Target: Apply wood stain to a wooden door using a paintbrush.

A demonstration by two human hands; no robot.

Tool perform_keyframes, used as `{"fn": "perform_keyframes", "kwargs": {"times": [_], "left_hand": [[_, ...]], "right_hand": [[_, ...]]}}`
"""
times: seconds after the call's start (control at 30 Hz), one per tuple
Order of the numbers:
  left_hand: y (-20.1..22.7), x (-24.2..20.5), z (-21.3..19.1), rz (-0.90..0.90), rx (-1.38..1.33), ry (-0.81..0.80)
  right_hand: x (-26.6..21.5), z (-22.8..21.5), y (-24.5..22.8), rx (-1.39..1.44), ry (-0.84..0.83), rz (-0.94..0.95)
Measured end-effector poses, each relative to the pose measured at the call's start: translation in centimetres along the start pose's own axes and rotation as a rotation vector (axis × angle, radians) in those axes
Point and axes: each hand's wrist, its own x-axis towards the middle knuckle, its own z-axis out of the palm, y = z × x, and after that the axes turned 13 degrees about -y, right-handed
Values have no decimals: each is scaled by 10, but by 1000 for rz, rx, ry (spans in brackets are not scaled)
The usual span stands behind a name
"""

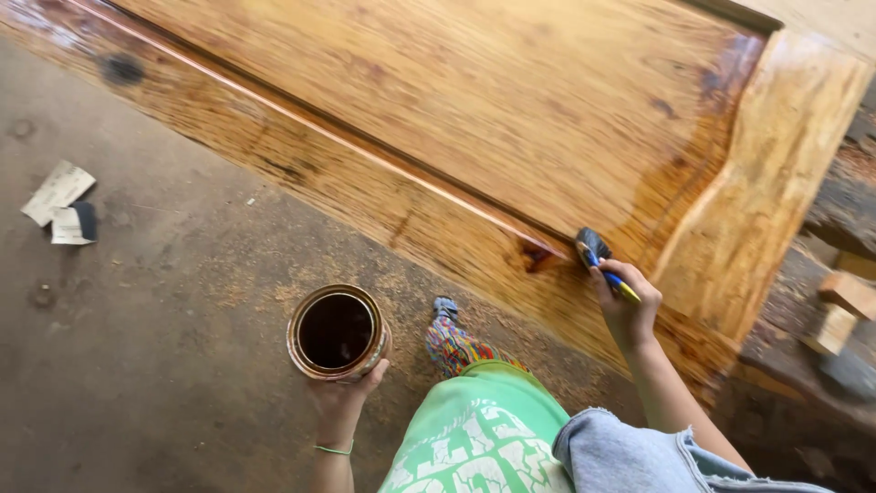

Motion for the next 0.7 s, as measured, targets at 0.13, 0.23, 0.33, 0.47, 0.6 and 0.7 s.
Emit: {"fn": "perform_keyframes", "kwargs": {"times": [0.13,0.23,0.33,0.47,0.6,0.7], "left_hand": [[7,48,-22,19,4,-87],[3,79,-34,48,49,-52],[-3,108,-46,63,135,-25],[-7,140,-57,71,117,-5],[-15,180,-74,34,123,17],[-27,213,-87,70,70,-15]], "right_hand": [[22,32,-1,182,-59,137],[48,53,-16,239,-99,115],[77,77,-37,294,-120,118],[108,113,-54,327,-184,94],[145,157,-82,292,-157,13],[171,197,-104,350,-137,-27]]}}
